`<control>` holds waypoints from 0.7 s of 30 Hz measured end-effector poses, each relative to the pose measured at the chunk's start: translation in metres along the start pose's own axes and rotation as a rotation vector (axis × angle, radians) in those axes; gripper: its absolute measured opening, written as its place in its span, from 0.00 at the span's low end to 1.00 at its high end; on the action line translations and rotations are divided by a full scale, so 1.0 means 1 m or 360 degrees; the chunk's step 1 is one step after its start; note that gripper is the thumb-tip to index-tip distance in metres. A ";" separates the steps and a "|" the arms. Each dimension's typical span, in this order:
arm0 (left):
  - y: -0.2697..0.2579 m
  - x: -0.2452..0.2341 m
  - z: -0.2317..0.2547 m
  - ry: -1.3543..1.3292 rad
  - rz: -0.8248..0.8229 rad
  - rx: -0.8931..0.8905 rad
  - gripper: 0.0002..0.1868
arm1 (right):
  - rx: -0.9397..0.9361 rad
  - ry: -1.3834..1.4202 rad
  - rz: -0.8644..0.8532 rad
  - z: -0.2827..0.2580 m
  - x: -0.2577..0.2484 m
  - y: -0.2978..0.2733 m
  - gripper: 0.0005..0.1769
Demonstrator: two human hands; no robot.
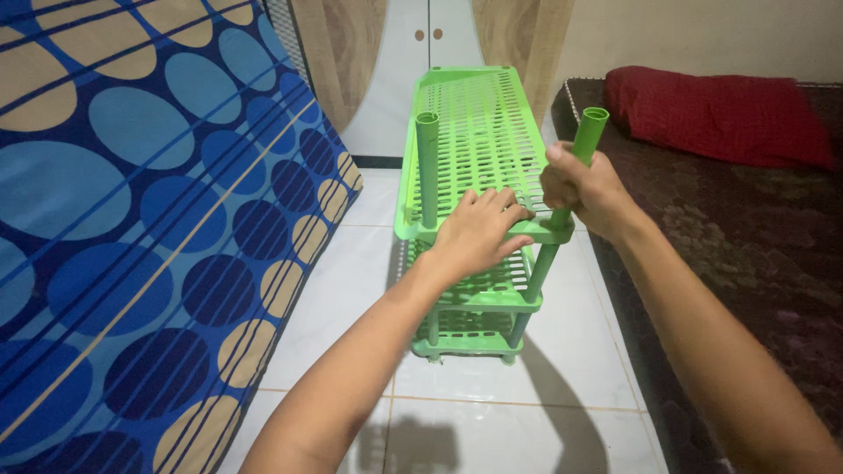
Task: The person repeatedly assembles and disassembles a green plastic three-tier dish rack by inserting and removing its vertical support poles. The person handles the rack trays and poles, aligning the poles into the tray holes and then pulling them out again.
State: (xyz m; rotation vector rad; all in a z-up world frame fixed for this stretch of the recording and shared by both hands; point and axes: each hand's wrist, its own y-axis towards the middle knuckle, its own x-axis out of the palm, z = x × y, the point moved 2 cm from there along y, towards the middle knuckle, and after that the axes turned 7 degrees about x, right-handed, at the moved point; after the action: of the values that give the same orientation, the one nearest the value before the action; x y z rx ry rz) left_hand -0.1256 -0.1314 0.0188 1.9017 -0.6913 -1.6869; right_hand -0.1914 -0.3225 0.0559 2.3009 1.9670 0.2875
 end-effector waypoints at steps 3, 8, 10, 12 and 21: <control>0.000 -0.001 -0.001 0.0017 -0.0013 -0.0010 0.19 | -0.0509 -0.0474 0.0634 0.004 0.023 -0.023 0.12; 0.000 0.002 -0.002 0.0079 -0.0099 -0.0024 0.19 | -0.0675 -0.0398 0.0869 0.017 0.045 -0.025 0.18; 0.000 0.002 -0.002 0.0028 -0.0066 -0.0014 0.19 | -0.0628 -0.0271 0.0851 0.018 0.042 -0.017 0.21; 0.001 0.002 -0.002 -0.0002 -0.0038 -0.0012 0.20 | -0.0617 -0.0143 0.0763 0.018 0.037 -0.012 0.26; -0.001 0.003 -0.004 -0.0020 -0.0039 -0.0022 0.20 | -0.0161 0.0185 -0.0096 0.016 -0.003 0.004 0.42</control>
State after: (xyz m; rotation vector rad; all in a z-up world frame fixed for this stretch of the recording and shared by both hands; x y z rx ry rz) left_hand -0.1216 -0.1330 0.0164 1.8990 -0.6621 -1.7157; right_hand -0.1849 -0.3253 0.0405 2.2049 2.0199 0.5142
